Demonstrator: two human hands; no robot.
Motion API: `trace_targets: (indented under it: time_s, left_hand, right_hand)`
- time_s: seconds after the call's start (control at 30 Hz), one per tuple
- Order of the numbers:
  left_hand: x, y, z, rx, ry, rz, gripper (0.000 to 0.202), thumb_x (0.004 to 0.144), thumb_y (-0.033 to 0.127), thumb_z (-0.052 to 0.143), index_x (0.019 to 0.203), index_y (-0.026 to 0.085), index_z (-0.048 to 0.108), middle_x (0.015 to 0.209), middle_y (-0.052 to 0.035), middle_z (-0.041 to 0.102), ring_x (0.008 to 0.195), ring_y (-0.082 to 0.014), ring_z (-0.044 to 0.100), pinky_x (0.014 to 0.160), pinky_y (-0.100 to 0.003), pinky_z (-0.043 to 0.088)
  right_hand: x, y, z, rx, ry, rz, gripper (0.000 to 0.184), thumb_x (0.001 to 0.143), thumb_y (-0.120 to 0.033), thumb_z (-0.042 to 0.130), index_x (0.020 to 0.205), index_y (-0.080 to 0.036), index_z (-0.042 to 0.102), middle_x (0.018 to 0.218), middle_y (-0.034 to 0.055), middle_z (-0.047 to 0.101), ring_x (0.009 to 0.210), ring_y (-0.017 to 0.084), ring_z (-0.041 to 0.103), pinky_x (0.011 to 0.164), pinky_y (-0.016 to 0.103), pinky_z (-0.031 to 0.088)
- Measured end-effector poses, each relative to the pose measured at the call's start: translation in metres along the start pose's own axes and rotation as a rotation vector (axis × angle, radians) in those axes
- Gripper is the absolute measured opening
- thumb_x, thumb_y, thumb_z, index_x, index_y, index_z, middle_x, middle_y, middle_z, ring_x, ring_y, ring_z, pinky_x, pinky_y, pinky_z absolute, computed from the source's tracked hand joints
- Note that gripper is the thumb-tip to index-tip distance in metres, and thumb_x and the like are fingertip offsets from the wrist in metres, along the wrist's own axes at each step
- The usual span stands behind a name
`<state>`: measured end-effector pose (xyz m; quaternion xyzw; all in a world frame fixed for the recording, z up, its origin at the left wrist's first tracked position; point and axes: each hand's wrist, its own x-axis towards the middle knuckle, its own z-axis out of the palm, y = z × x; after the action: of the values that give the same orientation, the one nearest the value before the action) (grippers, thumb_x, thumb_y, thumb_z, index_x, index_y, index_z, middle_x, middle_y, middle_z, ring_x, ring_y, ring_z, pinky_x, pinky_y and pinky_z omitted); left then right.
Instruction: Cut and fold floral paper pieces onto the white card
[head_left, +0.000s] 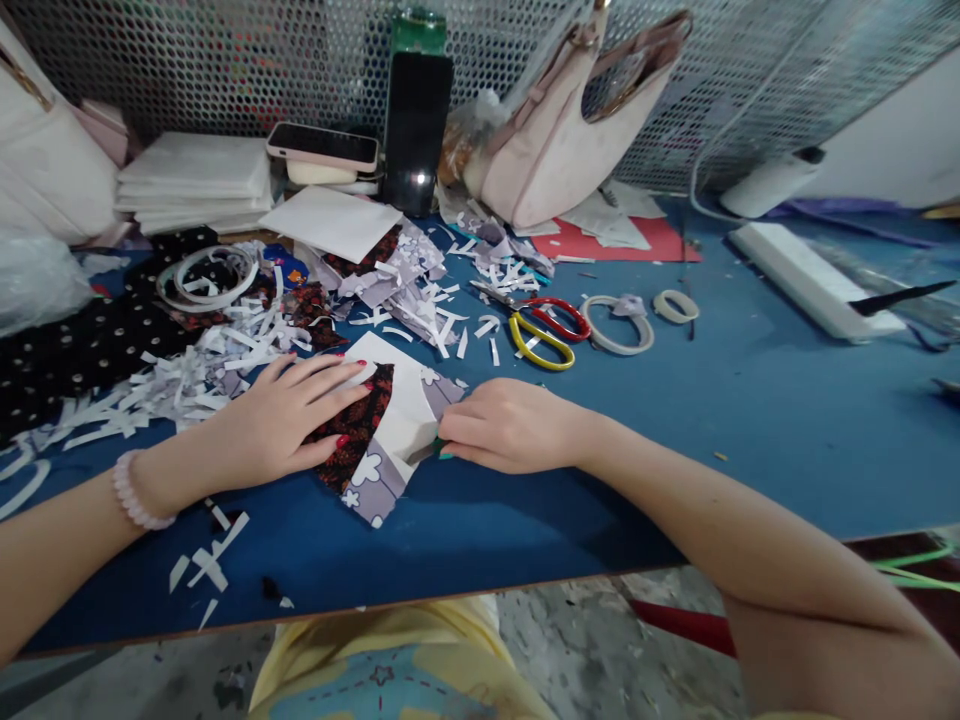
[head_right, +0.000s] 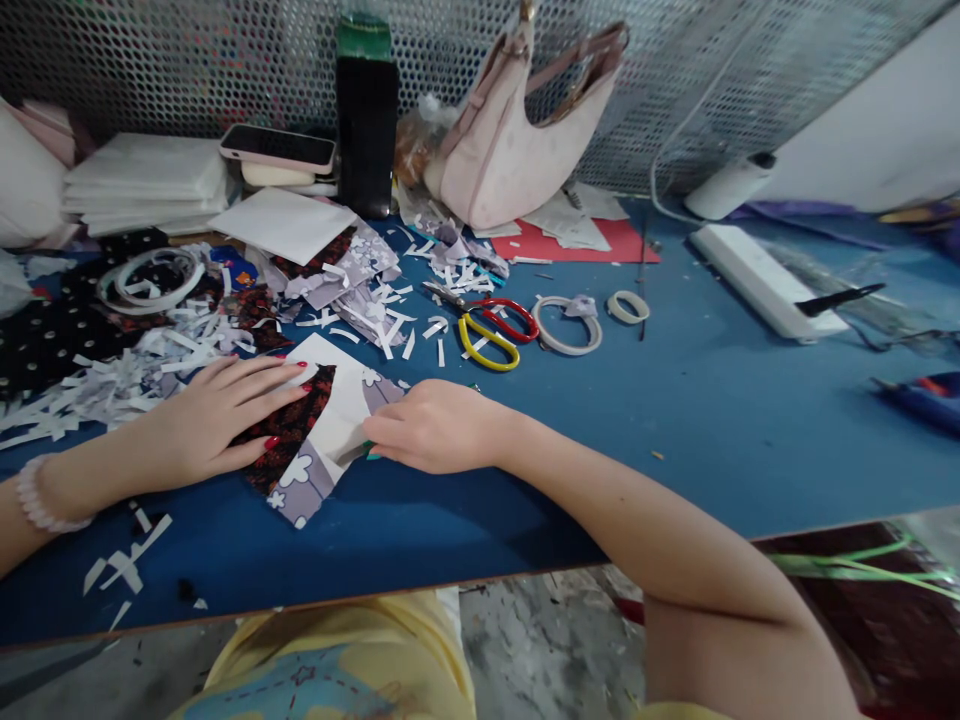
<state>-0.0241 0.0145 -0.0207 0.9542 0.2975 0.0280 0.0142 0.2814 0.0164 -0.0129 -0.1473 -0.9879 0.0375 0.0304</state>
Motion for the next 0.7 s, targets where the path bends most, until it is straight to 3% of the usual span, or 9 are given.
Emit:
trace_targets:
  time_s: [0.2, 0.3, 0.43, 0.7]
  left_hand:
    - [0.001, -0.001, 0.001, 0.017, 0.014, 0.017, 0.051, 0.098, 0.039, 0.037, 0.145, 0.020, 0.040, 0.155, -0.0100, 0.038, 0.138, -0.0325, 0.037, 0.108, -0.057, 0.032]
    - [0.001, 0.000, 0.001, 0.007, 0.019, 0.021, 0.051, 0.098, 0.039, 0.038, 0.145, 0.020, 0.040, 0.155, -0.0097, 0.038, 0.139, -0.0322, 0.036, 0.109, -0.056, 0.032]
    - [0.001, 0.000, 0.001, 0.002, 0.036, 0.030, 0.050, 0.098, 0.039, 0.037, 0.145, 0.020, 0.041, 0.153, -0.0104, 0.040, 0.138, -0.0323, 0.038, 0.109, -0.056, 0.032]
    - [0.002, 0.000, 0.000, 0.018, 0.033, 0.039, 0.051, 0.099, 0.039, 0.035, 0.144, 0.018, 0.041, 0.152, -0.0123, 0.042, 0.136, -0.0335, 0.039, 0.106, -0.057, 0.035]
  right_hand:
    - [0.000, 0.000, -0.001, 0.001, 0.003, -0.006, 0.039, 0.104, -0.029, 0.024, 0.089, -0.016, 0.057, 0.074, 0.0036, 0.063, 0.057, 0.012, 0.045, 0.056, 0.029, 0.024]
    - [0.001, -0.002, -0.005, -0.046, 0.000, -0.029, 0.034, 0.102, -0.025, 0.028, 0.111, -0.017, 0.059, 0.075, 0.0022, 0.062, 0.054, 0.011, 0.043, 0.053, 0.030, 0.021]
    - [0.002, -0.008, -0.009, -0.174, -0.044, -0.087, 0.043, 0.099, -0.015, 0.032, 0.138, -0.029, 0.047, 0.079, 0.0007, 0.061, 0.050, 0.010, 0.038, 0.052, 0.030, 0.016]
    - [0.001, -0.010, -0.005, -0.124, -0.058, -0.127, 0.045, 0.099, -0.014, 0.032, 0.139, -0.026, 0.048, 0.091, 0.0044, 0.064, 0.053, 0.010, 0.043, 0.052, 0.030, 0.019]
